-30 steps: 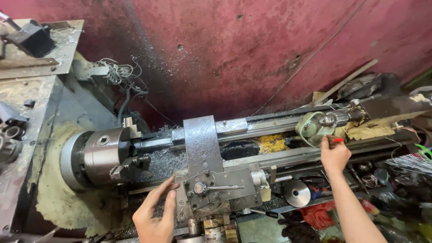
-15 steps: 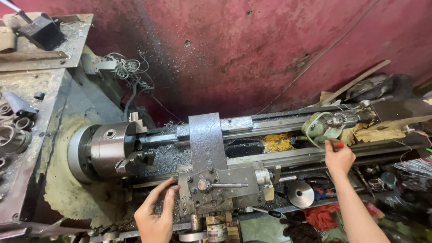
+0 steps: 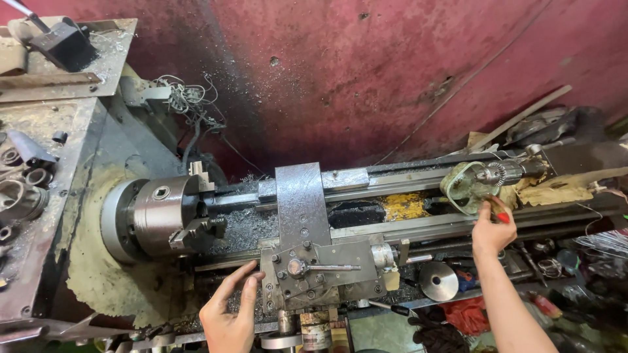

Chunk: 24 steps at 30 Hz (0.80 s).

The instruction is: Operating a manual lathe by clearing metal shavings with a brush and adjusting the carriage using handwheels

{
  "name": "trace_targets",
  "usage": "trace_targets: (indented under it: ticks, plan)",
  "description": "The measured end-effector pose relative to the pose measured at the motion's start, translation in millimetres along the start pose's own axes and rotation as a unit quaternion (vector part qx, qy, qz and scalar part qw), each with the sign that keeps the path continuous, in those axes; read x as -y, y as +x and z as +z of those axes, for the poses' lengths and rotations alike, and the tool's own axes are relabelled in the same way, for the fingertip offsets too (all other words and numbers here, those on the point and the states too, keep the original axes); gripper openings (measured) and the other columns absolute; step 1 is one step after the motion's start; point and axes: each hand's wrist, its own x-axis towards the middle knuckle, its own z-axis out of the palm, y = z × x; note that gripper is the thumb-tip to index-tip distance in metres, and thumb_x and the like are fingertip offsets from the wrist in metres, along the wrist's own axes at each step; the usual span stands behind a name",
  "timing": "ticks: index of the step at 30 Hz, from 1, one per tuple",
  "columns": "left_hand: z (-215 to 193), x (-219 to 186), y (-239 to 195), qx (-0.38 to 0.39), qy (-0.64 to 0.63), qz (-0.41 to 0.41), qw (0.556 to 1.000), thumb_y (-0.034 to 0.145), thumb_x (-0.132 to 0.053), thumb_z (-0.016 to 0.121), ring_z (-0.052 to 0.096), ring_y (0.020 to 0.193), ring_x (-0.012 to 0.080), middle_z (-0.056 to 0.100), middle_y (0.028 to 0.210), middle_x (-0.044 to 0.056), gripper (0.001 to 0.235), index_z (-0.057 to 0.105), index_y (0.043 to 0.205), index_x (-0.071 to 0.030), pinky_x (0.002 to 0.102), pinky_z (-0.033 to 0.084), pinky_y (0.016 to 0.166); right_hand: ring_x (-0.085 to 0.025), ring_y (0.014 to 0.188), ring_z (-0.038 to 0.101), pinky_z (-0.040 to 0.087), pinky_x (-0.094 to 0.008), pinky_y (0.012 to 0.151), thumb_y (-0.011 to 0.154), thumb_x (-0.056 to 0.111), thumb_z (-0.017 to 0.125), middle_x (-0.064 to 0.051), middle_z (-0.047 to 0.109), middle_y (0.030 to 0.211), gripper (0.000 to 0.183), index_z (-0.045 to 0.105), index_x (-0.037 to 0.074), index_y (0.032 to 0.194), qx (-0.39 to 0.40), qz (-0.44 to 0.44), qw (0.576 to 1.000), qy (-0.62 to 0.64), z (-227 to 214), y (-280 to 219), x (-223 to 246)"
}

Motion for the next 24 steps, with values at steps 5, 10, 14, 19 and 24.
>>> trace_targets:
  ticks: [5,10,14,19,24]
  plan:
    - [-5,0,-5,-0.003,0.003,-0.019,1.0,0.091,-0.019,0.066,0.078,0.089,0.0106,0.085,0.091,0.006,0.026,0.079,0.111,-0.01,0.025,0.059,0.086,-0.022,0.076,0.071,0.061,-0.032,0.067,0.099,0.021,0.08,-0.011,0.076,0.096,0.022,0.077,0.007,0.116,0.013,0.041,0.999,-0.024,4,-1,-6]
    - [-6,5,-5,-0.009,-0.005,-0.014,1.0,0.09,-0.016,0.066,0.078,0.088,0.0103,0.085,0.09,0.007,0.025,0.079,0.11,-0.008,0.025,0.059,0.086,-0.015,0.073,0.067,0.063,-0.031,0.053,0.101,0.015,0.079,-0.007,0.075,0.095,0.017,0.078,0.012,0.118,0.037,0.001,0.999,0.011,4,5,-26]
    - [-4,4,-3,-0.009,-0.002,0.006,1.0,0.091,-0.015,0.066,0.078,0.089,0.01,0.085,0.092,0.007,0.024,0.079,0.11,-0.008,0.024,0.058,0.087,-0.029,0.082,0.07,0.052,-0.04,0.083,0.101,0.027,0.083,-0.01,0.075,0.088,0.02,0.08,0.012,0.114,0.008,-0.11,0.988,-0.105,10,16,-47]
    - [-6,-9,-6,0.007,0.027,-0.079,0.997,0.09,-0.022,0.066,0.08,0.094,0.013,0.086,0.095,0.005,0.027,0.081,0.11,-0.012,0.029,0.063,0.087,-0.022,0.102,0.071,0.049,-0.035,0.097,0.102,0.014,0.077,-0.004,0.076,0.107,0.012,0.079,0.011,0.113,0.074,-0.07,0.993,-0.05,1,11,-40]
    - [-4,-4,-4,0.005,0.011,-0.024,1.0,0.091,-0.02,0.065,0.078,0.092,0.0117,0.085,0.095,0.006,0.027,0.08,0.111,-0.01,0.028,0.059,0.088,-0.035,0.081,0.069,0.051,-0.043,0.082,0.103,0.03,0.085,-0.013,0.074,0.087,0.023,0.078,0.009,0.105,0.023,-0.12,0.983,-0.135,10,26,-66]
